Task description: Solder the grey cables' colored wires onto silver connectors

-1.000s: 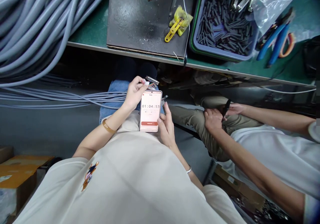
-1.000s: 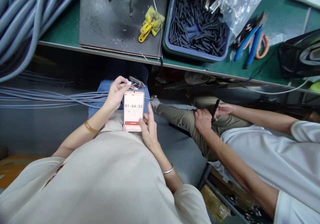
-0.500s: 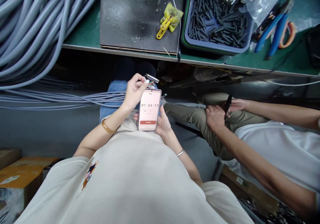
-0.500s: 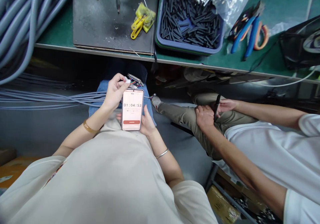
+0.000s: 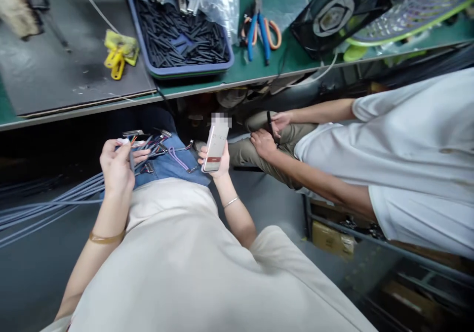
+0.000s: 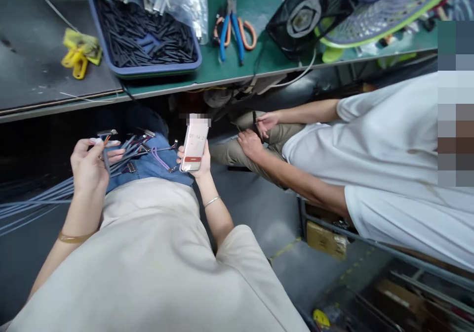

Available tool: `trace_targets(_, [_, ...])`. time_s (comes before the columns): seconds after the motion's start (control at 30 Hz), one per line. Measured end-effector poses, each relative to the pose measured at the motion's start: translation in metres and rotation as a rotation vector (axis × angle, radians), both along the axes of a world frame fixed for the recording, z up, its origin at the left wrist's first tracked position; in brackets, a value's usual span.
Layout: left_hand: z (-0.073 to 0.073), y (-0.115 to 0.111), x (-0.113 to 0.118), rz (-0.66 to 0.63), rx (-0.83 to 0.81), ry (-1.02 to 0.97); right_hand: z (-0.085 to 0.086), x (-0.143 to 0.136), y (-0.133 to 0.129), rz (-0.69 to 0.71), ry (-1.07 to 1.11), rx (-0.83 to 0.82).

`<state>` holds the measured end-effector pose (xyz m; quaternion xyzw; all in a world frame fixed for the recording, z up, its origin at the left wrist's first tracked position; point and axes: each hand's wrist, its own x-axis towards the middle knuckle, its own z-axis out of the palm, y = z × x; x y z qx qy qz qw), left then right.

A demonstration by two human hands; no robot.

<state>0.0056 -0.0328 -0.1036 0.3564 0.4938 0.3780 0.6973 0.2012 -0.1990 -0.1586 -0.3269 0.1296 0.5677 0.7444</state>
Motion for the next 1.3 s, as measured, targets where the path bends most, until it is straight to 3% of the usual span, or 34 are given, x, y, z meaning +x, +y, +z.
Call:
trace_targets(0.13, [0.003, -0.005, 0.004, 0.015, 0.015, 0.009, -0.009, 0.019, -0.002, -0.067, -0.011, 0.023])
trace_targets(0.4, [0.005, -0.009, 0.007, 0.024, 0.030, 0.045, -0.019, 0.031, -0.006, -0.084, -0.006, 0.042])
trace_targets(0.97, [0.008, -0.015, 0.005, -0.037, 0.019, 0.042, -0.013, 0.042, -0.020, -0.114, -0.090, 0.040])
trace_targets(1.3, [0.000, -0.015, -0.001, -0.084, 0.024, 0.000, -0.017, 0.045, -0.025, -0.101, -0.146, 0.045])
